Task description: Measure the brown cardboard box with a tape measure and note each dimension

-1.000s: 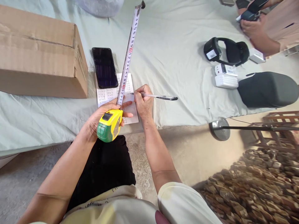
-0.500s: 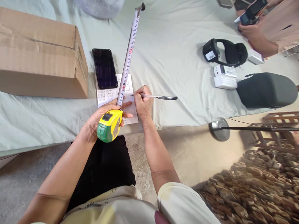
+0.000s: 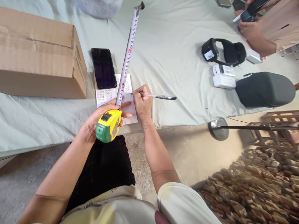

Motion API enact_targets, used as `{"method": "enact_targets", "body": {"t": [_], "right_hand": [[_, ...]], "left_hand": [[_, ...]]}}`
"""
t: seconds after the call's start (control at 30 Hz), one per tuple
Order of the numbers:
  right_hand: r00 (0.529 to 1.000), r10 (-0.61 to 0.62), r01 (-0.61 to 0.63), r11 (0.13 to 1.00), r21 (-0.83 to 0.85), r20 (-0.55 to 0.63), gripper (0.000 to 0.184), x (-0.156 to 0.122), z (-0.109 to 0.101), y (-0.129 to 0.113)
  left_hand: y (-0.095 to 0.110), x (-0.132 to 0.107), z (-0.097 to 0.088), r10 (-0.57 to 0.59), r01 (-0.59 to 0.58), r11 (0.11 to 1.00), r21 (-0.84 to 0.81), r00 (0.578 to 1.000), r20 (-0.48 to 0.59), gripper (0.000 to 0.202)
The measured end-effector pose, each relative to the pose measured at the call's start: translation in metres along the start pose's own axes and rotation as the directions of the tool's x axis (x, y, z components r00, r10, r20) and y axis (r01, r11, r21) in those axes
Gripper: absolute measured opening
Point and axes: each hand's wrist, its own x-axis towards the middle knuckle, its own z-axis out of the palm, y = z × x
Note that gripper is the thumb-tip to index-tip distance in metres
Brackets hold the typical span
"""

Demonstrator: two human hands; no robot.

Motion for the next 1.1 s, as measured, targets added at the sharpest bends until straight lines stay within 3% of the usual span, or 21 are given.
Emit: {"method": "enact_targets", "body": {"t": [0.67, 0.77, 0.9, 1.1], "right_hand": [[0.999, 0.000, -0.001, 1.000, -0.026, -0.036, 0.011, -0.0005, 0.0010, 0.0008], [1.000, 0.000, 0.001, 0.999, 0.042, -0.030, 0.012, -0.0006, -0.0010, 0.0012], [0.991, 0.071, -0.053, 0.986, 0.155, -0.113, 0.012, 0.0014, -0.0025, 0.0016], [0.991, 0.023, -0.008, 0.993, 0.121, -0.129, 0.004, 0.0042, 0.0009, 0.0074]], "left_hand": [[-0.0012, -0.0002, -0.0008, 0.004, -0.004, 1.000, -0.007, 1.000, 0.001, 0.044], [-0.0014, -0.0001, -0.0015, 0.002, -0.002, 1.000, -0.012, 1.000, 0.000, 0.044], [-0.0008, -0.0007, -0.0006, -0.003, 0.003, 1.000, -0.014, 1.000, -0.023, 0.050], [-0.0010, -0.0010, 0.0004, -0.006, 0.006, 1.000, -0.014, 1.000, -0.017, 0.048]]}}
